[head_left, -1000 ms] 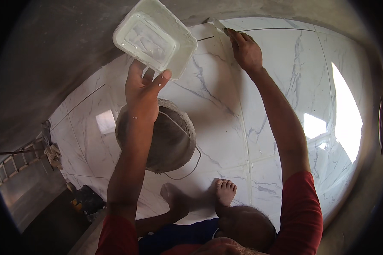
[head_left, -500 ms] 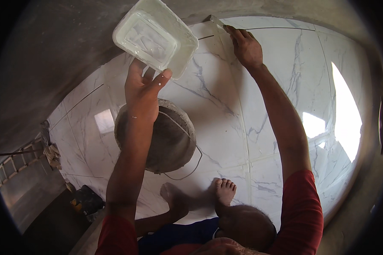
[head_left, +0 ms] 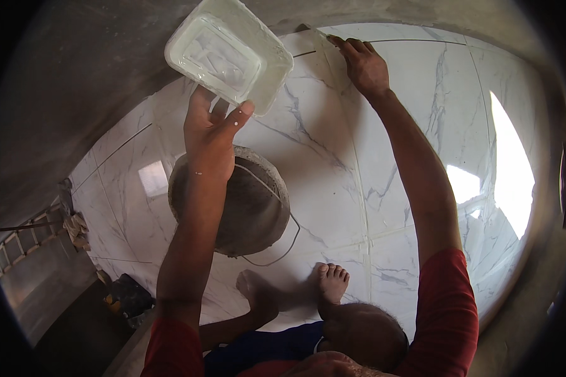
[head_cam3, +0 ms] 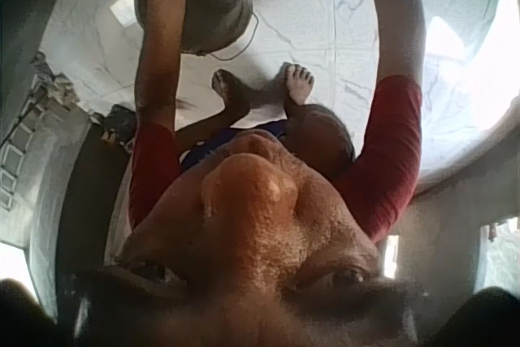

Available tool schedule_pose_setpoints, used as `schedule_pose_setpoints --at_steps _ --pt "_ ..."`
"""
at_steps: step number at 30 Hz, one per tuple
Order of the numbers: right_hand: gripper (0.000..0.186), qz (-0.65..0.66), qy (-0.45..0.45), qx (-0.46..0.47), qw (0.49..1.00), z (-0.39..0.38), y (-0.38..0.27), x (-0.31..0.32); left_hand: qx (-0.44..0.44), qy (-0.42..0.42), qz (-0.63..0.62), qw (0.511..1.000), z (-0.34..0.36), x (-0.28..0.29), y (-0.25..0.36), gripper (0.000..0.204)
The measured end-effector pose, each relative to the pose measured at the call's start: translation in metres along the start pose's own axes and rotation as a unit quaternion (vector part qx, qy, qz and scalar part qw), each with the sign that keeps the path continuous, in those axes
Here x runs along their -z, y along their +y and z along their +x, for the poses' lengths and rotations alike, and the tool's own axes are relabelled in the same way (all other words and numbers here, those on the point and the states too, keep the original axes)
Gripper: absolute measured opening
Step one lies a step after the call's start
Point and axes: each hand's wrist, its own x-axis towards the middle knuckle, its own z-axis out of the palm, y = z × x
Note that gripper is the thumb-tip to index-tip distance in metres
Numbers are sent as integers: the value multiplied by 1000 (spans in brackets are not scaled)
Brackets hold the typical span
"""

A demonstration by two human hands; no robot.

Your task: The person applies a white substance along the gaps between floor tiles using a small tool, then adds water and powder to a container and mixes them into a paste.

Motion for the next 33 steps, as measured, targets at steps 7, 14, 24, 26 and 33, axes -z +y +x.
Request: schedule_pose_setpoints --at_steps 7,14,24,26,33 --pt "53 -57 26 58 996 -3 13 4 4 -12 -9 1000 1 3 -1 65" --pt "53 -86 0 60 995 -1 10 4 1 -12 -15 1000 2 2 -3 65" --pt "51 -87 17 51 995 -4 10 0 -3 -13 -8 1000 2 4 -3 65" --pt "51 -89 14 48 995 -1 7 1 2 -7 -5 1000 1 4 -4 65" --pt "52 -101 9 45 994 -2 7 2 14 -8 -16 1000 2 5 -3 74"
